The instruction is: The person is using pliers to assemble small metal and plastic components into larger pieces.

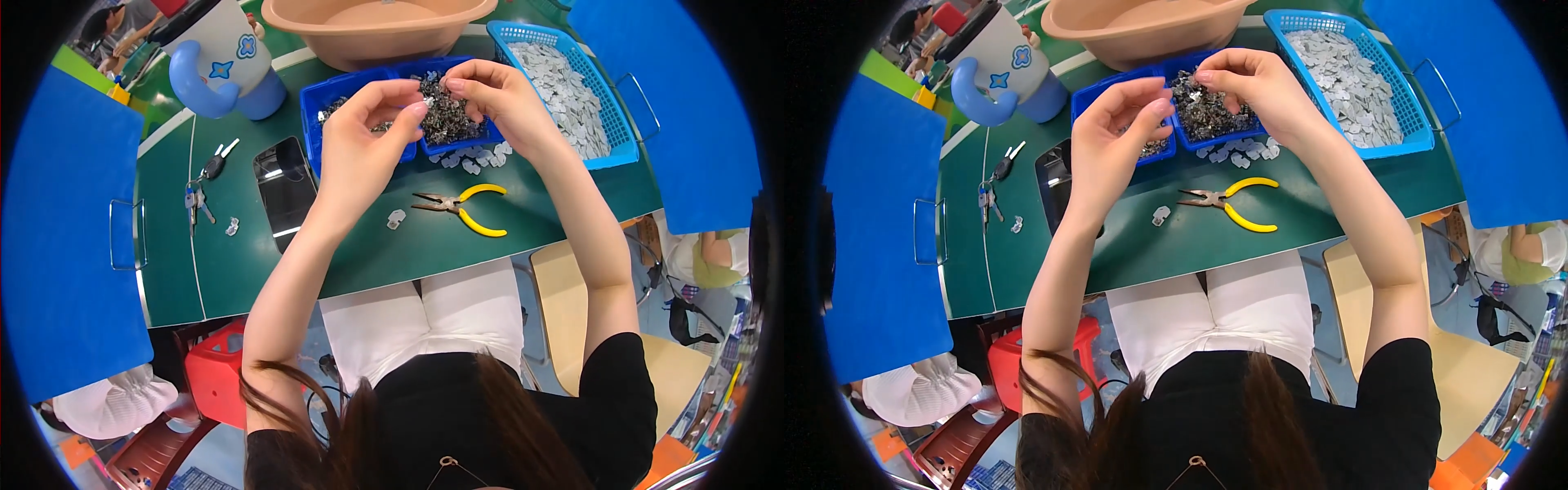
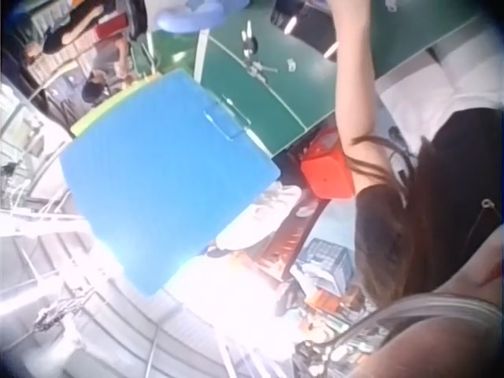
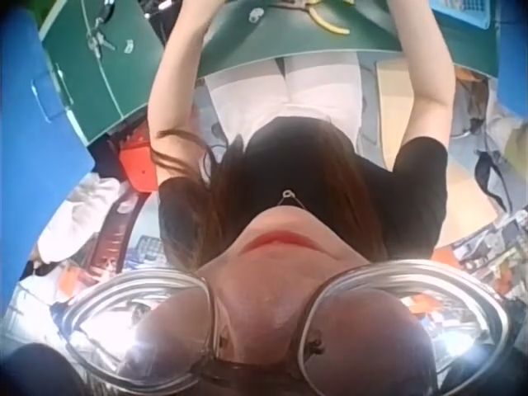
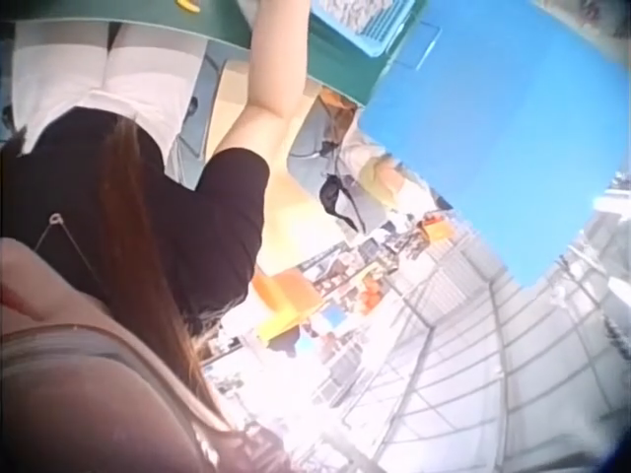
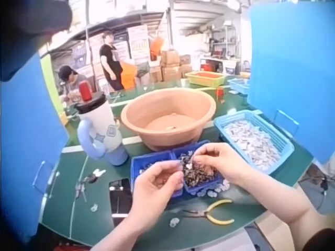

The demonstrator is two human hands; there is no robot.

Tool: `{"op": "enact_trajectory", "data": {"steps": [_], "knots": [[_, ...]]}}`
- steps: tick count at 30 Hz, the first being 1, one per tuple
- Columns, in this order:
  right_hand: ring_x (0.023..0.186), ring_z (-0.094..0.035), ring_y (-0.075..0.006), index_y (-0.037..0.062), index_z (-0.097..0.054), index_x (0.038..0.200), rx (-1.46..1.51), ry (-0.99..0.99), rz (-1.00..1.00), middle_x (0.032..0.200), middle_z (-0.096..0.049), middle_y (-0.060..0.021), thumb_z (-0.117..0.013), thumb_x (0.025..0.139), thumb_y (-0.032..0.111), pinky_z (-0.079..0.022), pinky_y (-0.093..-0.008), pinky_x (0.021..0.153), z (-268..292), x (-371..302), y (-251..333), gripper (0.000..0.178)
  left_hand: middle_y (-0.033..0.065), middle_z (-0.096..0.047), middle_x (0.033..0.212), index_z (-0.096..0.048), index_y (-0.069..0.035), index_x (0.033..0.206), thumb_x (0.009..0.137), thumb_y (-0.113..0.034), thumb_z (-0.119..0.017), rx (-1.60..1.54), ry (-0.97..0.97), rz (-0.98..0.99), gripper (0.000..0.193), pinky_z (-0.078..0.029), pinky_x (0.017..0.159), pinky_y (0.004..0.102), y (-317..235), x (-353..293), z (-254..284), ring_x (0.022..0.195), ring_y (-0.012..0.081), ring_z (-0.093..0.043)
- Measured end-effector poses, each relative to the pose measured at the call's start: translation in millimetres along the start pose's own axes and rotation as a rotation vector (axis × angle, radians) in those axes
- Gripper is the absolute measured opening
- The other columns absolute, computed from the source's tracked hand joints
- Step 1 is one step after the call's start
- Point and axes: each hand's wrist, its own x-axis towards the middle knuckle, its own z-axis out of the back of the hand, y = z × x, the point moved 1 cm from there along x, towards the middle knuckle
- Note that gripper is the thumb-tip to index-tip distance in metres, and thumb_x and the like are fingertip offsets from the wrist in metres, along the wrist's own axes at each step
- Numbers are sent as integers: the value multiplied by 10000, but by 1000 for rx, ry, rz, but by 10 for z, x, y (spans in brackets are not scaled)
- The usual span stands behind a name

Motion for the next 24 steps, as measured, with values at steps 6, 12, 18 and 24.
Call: {"op": "enact_trajectory", "data": {"steps": [6,12,18,24], "knots": [[623,-467,-71,14,-603,943,221,1,-3,767,-564,-8,-613,848,134,-377,-199,567,-228,-226,80,154,104,-638,936,-598,50,1041,817,-45,-646,-167,2,-62,248,-549,699,249,107,8,-111,831,126,-619],[660,-494,-70,5,-599,944,198,-44,100,808,-576,-20,-594,850,99,-385,-205,562,-229,-230,-1,133,106,-655,840,-621,66,980,834,-56,-631,-202,-34,26,191,-552,685,254,106,25,-93,744,133,-638],[654,-497,-69,7,-595,947,519,70,-84,813,-571,-23,-598,841,116,-384,-207,541,-146,-205,38,152,113,-658,801,-641,43,944,854,-140,-625,-201,-1,159,205,-545,656,254,92,20,-20,697,142,-642],[646,-516,-107,-12,-621,851,-942,-407,575,829,-573,-57,-591,845,82,-402,-226,557,31,-111,3,99,121,-660,844,-637,29,957,861,-176,-619,-226,-53,175,227,-540,671,245,142,67,24,712,141,-644]]}}
